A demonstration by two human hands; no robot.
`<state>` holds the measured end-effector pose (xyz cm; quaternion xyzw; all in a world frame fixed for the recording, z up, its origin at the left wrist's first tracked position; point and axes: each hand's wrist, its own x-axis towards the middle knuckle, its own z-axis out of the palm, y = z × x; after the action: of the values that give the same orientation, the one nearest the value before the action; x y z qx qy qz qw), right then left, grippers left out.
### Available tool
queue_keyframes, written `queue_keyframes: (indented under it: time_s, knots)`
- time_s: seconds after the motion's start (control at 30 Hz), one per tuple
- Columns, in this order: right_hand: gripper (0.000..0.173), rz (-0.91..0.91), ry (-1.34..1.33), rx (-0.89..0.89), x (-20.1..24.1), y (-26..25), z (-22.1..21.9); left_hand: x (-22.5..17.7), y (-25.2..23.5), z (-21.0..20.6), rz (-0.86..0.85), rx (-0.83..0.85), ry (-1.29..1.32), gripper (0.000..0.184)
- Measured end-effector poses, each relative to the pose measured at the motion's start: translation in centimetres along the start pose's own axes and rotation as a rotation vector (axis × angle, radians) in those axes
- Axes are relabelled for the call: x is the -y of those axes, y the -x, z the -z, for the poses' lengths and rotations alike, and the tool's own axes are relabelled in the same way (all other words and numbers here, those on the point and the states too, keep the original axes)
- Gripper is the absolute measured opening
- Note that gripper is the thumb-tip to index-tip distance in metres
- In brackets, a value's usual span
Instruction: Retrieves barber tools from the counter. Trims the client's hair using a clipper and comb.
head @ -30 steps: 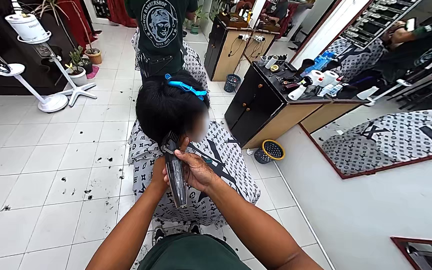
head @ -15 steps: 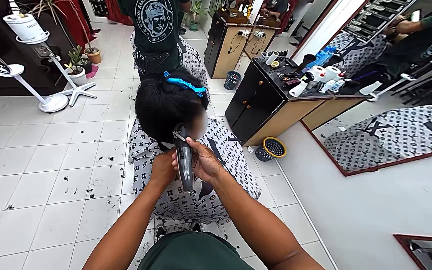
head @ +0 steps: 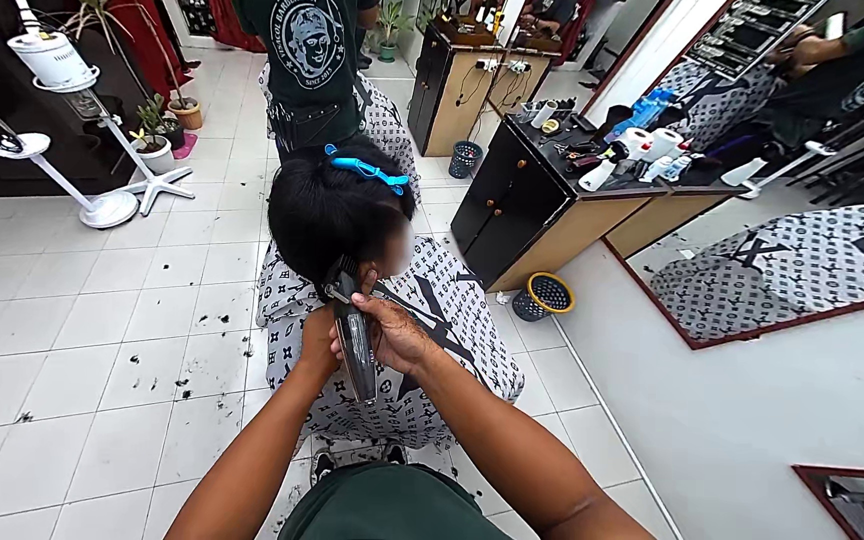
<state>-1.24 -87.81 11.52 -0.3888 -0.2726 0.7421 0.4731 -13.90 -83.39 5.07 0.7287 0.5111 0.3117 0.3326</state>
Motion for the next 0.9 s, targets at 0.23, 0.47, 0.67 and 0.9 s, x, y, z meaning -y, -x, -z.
queue_keyframes:
  time_s: [0.23, 0.47, 0.67, 0.9]
  knots:
    - [0.056, 0.113, -0.166, -0.047, 1.2, 0.1, 0.7, 0.0, -0.3, -0.4, -0.296, 0.001, -0.433, 0.018]
    - [0.044, 0.376, 0.066, -0.326, 4.6, 1.7, 7.2, 5.1, 0.0, 1.3, -0.597, -0.333, -0.400, 0.041]
    - [0.031, 0.108, 1.215, -0.429, 7.4, 2.9, 9.0, 0.2, -1.3, 3.1, -0.435, -0.435, 0.053, 0.016]
    - [0.035, 0.135, 1.362, -0.405, 7.5, 1.4, 7.4, -2.2, -2.8, 1.8, -0.203, -0.353, 0.185, 0.015]
